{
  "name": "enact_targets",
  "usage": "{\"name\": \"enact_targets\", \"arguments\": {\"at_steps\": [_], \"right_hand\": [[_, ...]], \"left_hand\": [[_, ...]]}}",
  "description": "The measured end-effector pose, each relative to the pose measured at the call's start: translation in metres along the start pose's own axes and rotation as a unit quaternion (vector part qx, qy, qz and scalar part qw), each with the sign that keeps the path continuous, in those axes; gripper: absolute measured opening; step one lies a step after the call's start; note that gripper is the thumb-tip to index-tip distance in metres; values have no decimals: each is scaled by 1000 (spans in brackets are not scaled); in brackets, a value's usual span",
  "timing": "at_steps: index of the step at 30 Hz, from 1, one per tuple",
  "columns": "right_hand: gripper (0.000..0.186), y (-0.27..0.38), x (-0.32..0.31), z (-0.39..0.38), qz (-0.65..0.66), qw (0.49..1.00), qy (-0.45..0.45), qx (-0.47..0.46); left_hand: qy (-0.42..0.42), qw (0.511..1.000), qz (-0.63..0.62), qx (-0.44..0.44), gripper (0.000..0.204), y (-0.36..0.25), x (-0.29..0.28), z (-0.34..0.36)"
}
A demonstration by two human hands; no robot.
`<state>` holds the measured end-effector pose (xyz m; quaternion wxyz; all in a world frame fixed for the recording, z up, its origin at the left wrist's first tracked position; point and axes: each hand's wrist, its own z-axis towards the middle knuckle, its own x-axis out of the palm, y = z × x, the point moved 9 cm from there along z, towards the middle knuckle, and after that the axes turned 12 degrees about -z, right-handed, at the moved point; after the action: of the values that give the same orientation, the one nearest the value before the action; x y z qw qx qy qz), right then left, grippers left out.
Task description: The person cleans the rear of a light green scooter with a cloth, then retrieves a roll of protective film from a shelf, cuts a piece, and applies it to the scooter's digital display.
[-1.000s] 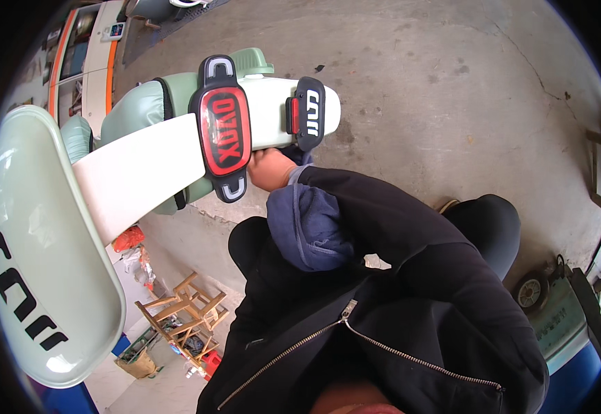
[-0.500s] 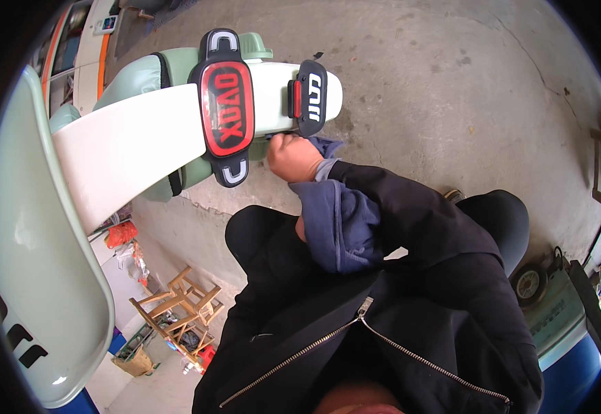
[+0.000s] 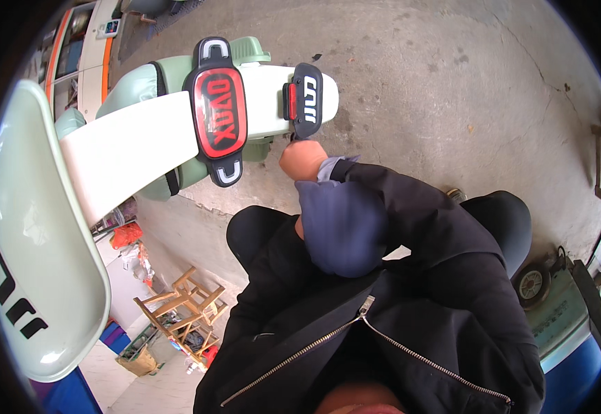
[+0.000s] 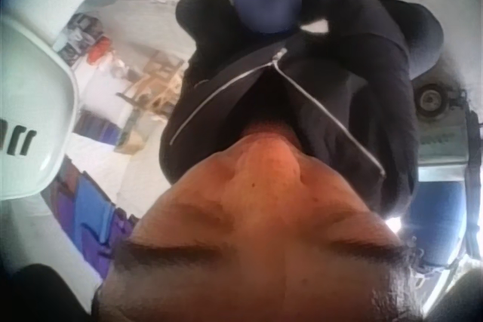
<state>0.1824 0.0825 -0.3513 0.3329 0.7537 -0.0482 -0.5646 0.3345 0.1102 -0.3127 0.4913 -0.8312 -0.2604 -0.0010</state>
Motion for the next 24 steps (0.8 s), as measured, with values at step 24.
{"name": "enact_targets", "arguments": {"at_steps": [24], "right_hand": [[19, -10, -176, -20, 34, 842, -535, -54]], "left_hand": [[-39, 988, -113, -103, 24, -23, -2, -14]]}}
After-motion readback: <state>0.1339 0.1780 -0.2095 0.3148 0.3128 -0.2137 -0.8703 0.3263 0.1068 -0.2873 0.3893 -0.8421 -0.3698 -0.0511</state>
